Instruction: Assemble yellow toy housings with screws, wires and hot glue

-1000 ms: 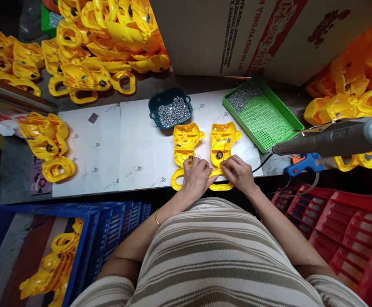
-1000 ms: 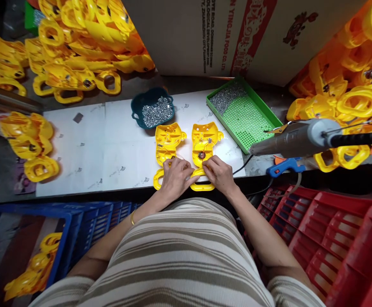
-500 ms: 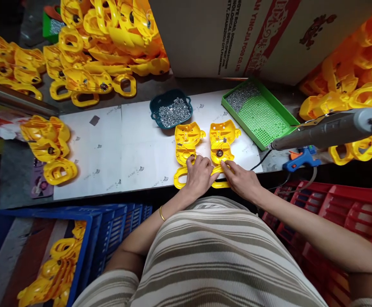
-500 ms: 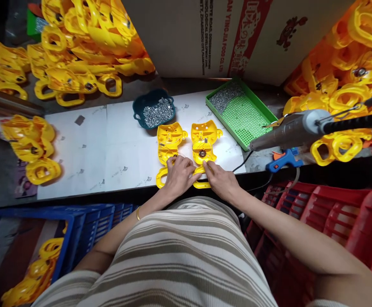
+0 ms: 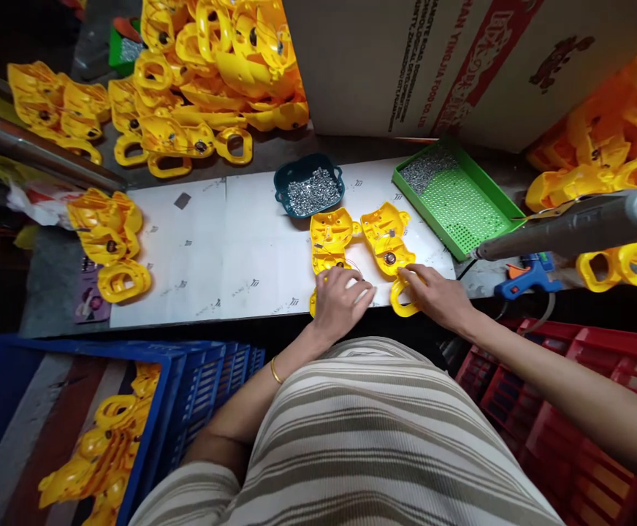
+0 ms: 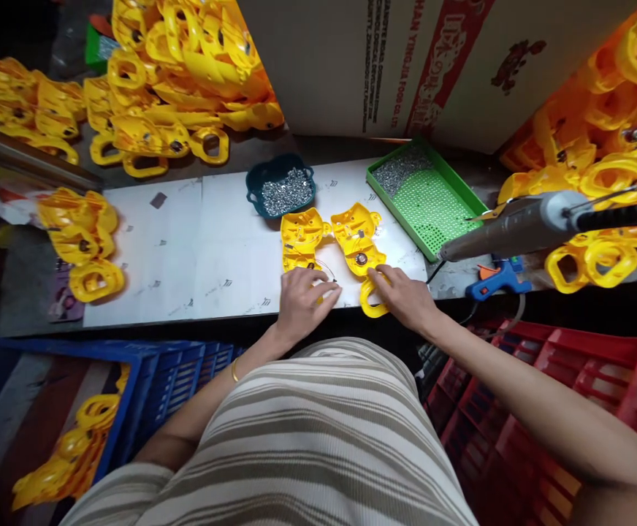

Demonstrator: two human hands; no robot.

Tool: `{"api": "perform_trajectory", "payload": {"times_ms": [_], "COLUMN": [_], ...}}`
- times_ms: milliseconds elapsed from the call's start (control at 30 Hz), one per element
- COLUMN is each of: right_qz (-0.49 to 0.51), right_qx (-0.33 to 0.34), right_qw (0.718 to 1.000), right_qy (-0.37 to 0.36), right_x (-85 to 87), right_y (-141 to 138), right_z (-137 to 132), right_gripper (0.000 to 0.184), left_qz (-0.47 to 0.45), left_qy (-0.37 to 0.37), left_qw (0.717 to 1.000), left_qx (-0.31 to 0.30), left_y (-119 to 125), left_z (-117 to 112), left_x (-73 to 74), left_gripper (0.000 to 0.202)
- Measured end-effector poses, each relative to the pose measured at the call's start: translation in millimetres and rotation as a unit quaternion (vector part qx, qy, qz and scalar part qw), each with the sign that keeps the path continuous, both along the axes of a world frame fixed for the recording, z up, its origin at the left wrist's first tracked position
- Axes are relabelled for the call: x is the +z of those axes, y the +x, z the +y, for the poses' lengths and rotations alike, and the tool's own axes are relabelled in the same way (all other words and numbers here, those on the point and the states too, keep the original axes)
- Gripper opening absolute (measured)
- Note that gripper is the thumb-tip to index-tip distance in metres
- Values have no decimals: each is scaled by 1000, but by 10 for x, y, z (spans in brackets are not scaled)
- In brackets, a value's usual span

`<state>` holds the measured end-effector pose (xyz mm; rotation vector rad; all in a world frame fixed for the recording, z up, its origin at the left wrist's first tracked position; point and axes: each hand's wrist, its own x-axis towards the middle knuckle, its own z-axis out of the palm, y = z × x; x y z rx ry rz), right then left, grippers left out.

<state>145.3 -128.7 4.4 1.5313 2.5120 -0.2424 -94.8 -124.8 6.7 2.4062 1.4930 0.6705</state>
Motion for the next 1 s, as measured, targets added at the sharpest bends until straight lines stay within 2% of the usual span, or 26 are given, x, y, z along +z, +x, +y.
{"api": "perform_trajectory", "payload": {"times_ms": [100,167,267,367,500,600,700,1000], "right_qz": [51,107,173,157,159,144,126,160], "right_qx": [-28,-49,-76,-95,-91,-60,-39,-60], "right_qw": [996,988,980,983,982,987,990,984], "right_qy": [63,96,56,-27,-47,-46,-52,-43], "right_x": [23,83,199,279,301,289,265,160], "right_y": [36,-66,-391,-759,-1040,-1105,-1131,-1090], "right_z": [34,52,100,187,289,323,341,342], "right_gripper": [47,44,37,40,39,38,38,35], "left_qz": [-7,-5,-25,-43,-24,15,65,194], "left_qy": [18,-7,-48,-57,-43,-20,-31,-98], "left_qw": [993,989,989,989,990,990,990,975], "left_qx": [118,150,138,128,129,135,118,53], "left_y": [-279,-407,-463,-436,-452,-491,-487,-482], "left_z": [-1,-12,-65,-126,-126,-54,28,176], "left_x": [-32,-73,-144,-187,-157,-81,2,202], "left_gripper": [26,42,50,49,43,36,28,25]}}
